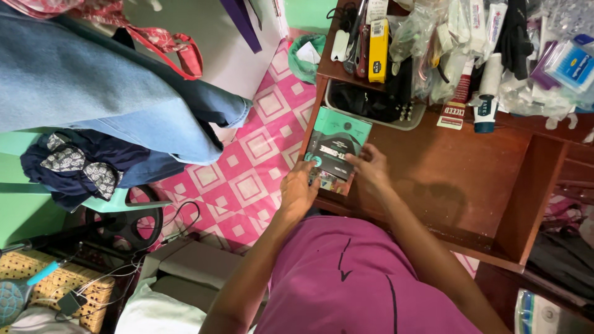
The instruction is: The person organizes various items in a wooden drawer, picking up and placing boxes, tubes, and packaged goods. They move items between the drawer and a nearby bed, arranging them into neat stacks and piles.
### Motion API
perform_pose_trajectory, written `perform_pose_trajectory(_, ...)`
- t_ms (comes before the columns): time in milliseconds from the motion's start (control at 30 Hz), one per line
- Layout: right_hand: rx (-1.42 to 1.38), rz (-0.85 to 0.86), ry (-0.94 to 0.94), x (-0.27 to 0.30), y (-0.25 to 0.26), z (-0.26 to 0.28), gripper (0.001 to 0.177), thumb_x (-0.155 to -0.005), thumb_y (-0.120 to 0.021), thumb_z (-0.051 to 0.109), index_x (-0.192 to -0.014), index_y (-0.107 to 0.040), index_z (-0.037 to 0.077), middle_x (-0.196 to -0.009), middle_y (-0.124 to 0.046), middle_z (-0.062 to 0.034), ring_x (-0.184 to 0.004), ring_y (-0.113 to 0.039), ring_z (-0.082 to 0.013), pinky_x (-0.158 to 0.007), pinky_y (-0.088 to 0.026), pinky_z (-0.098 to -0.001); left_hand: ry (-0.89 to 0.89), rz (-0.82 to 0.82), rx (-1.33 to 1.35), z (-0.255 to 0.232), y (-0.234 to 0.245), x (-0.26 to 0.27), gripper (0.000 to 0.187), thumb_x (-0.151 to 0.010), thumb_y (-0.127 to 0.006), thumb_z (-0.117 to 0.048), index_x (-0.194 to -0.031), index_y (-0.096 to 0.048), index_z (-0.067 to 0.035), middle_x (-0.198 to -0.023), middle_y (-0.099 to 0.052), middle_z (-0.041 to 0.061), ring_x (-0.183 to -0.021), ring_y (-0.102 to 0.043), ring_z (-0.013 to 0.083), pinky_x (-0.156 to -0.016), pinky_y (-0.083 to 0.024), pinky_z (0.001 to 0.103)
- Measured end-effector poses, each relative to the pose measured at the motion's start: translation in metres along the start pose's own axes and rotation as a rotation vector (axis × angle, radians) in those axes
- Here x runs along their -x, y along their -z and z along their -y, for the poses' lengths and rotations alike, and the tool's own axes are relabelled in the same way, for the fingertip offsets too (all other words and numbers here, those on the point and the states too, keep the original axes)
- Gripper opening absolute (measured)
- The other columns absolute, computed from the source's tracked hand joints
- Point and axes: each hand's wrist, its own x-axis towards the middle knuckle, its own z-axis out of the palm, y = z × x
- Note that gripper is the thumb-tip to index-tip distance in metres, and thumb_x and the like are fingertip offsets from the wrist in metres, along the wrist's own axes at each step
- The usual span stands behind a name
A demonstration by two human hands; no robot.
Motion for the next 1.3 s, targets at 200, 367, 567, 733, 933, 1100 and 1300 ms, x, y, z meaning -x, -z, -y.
perform_pose_trajectory(200, 0.364, -0.057, 0.226, -0.014, -0.018, -0.008, 0.059, -0.087, -0.077, 0.010, -0.141, -0.056, 0.004, -0.114, -0.067, -0.0092, -0.095, -0.069, -0.0193, -0.078, -0.058, -0.0340, -0.028, -0.047, -0.007, 0.000, 0.003, 0.000, 0.047, -0.083, -0.074, -0.010, -0.128, -0.062, -0.003, -0.124, -0.066, 0.015, -0.108, -0.067, 0.0367, -0.090, -0.052, 0.048)
perform_pose_trajectory(367, 0.048, -0.060, 0.177, -0.037, -0.017, -0.018, 0.047, -0.087, -0.079, 0.009, -0.130, -0.061, 0.001, -0.106, -0.066, -0.0070, -0.096, -0.066, -0.0166, -0.082, -0.058, -0.0286, 0.005, -0.039, 0.001, -0.003, 0.005, -0.003, 0.046, -0.084, -0.075, -0.011, -0.127, -0.064, -0.004, -0.127, -0.066, 0.015, -0.111, -0.066, 0.0358, -0.093, -0.053, 0.046)
perform_pose_trajectory(567, 0.084, -0.031, 0.007, -0.037, -0.011, -0.021, 0.039, -0.088, -0.077, 0.017, -0.121, -0.066, 0.002, -0.099, -0.068, -0.0017, -0.089, -0.066, -0.0138, -0.071, -0.055, -0.0295, -0.015, -0.028, -0.034, -0.005, 0.006, -0.005, 0.045, -0.084, -0.074, -0.011, -0.127, -0.063, -0.003, -0.132, -0.065, 0.014, -0.117, -0.065, 0.0347, -0.099, -0.053, 0.046)
perform_pose_trajectory(733, 0.381, -0.140, 0.122, -0.033, -0.018, -0.001, 0.044, -0.086, -0.084, 0.023, -0.119, -0.066, 0.001, -0.094, -0.073, -0.0066, -0.082, -0.070, -0.0143, -0.073, -0.058, -0.0296, -0.173, -0.084, -0.227, -0.008, -0.014, -0.025, 0.047, -0.089, -0.069, -0.008, -0.135, -0.059, 0.000, -0.151, -0.049, 0.020, -0.136, -0.050, 0.0396, -0.110, -0.047, 0.049)
perform_pose_trajectory(933, 0.358, -0.060, 0.073, -0.033, -0.009, 0.022, 0.051, -0.081, -0.085, 0.020, -0.122, -0.061, 0.001, -0.093, -0.072, -0.0092, -0.076, -0.070, -0.0167, -0.065, -0.061, -0.0332, -0.246, -0.075, -0.521, -0.015, -0.050, -0.085, 0.060, -0.093, -0.063, -0.022, -0.148, -0.047, -0.003, -0.159, -0.038, 0.019, -0.145, -0.040, 0.0368, -0.112, -0.040, 0.052)
perform_pose_trajectory(1100, 0.506, -0.200, 0.485, -0.014, -0.021, 0.034, 0.059, -0.079, -0.088, 0.018, -0.126, -0.058, 0.001, -0.091, -0.076, -0.0084, -0.076, -0.075, -0.0185, -0.069, -0.060, -0.0349, -0.226, 0.013, -0.714, -0.010, -0.068, -0.097, 0.066, -0.091, -0.064, -0.027, -0.151, -0.044, -0.005, -0.160, -0.035, 0.019, -0.145, -0.038, 0.0359, -0.110, -0.039, 0.050)
perform_pose_trajectory(1300, 0.653, -0.208, 0.463, 0.014, -0.027, 0.069, 0.060, -0.085, -0.087, 0.021, -0.134, -0.055, 0.005, -0.103, -0.071, -0.0167, -0.085, -0.072, -0.0273, -0.075, -0.058, -0.0392, -0.218, -0.025, -0.738, -0.013, -0.069, -0.100, 0.066, -0.090, -0.066, -0.023, -0.151, -0.046, -0.005, -0.161, -0.035, 0.020, -0.147, -0.038, 0.0360, -0.116, -0.037, 0.048)
